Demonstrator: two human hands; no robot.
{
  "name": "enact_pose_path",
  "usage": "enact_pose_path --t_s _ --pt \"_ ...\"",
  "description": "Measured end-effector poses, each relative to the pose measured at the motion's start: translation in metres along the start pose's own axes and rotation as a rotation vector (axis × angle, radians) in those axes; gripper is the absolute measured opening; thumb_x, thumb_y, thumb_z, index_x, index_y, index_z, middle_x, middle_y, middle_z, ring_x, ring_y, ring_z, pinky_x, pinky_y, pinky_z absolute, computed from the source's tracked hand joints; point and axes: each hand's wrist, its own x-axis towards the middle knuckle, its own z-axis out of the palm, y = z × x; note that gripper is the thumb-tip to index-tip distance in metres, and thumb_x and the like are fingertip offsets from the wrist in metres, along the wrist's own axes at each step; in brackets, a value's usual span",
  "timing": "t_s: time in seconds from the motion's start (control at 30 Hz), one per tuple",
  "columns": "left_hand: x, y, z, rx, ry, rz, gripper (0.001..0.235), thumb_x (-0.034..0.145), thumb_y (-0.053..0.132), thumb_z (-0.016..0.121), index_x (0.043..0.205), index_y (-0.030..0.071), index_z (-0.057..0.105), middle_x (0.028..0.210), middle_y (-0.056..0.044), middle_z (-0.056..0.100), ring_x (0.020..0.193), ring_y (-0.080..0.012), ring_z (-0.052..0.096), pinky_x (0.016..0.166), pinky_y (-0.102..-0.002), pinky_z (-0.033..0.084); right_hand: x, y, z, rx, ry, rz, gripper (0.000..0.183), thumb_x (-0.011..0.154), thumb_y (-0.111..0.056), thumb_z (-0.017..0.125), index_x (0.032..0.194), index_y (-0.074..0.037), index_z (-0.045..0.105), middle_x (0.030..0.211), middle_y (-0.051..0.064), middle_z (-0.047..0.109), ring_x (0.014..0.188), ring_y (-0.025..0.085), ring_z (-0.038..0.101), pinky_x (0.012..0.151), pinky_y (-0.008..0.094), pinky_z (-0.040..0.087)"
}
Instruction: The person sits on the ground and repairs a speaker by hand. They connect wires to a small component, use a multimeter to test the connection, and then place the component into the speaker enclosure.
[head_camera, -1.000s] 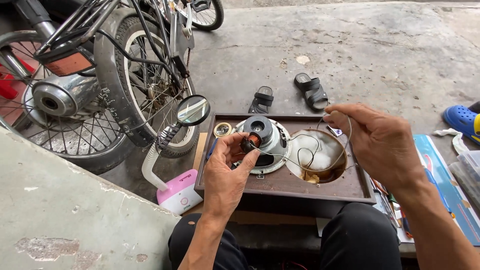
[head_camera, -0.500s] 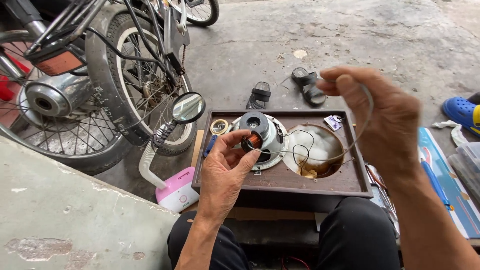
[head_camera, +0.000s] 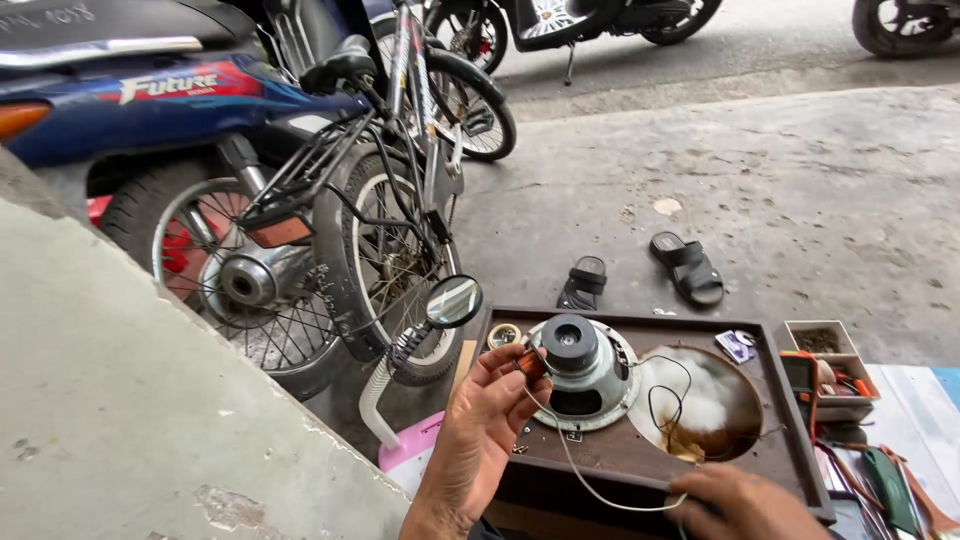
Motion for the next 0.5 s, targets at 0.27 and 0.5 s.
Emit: enact_pose_path --t_s 0.27,0.5 --pt "-0.013 -0.028 0.012 0.084 -0.046 -0.016 0.032 0.094 -0.004 0.079 0.125 -0.004 0.071 0.119 -0.022 0.081 0.095 -0.0308 0.075 0.094 -0.040 0.064 -0.034 -0.101 -0.012 0.771 0.002 -0.482 0.082 0.086 -0.025 0.098 0.158 -0.020 0.060 0.160 -0.002 0.083 0.153 0.005 0.067 0.128 0.032 0.040" --pt "0.008 -0.051 -0.001 0.284 -0.113 0.089 0.039 0.087 0.003 0.087 0.125 0.000 0.078 0.127 -0.019 0.087 0.111 -0.0269 0.083 0.100 -0.039 0.067 -0.041 -0.156 -0.003 1.493 0.038 0.046 0.036 0.089 0.007 0.091 0.124 0.005 0.084 0.078 0.029 0.083 0.061 0.030 0.067 0.062 0.037 0.047"
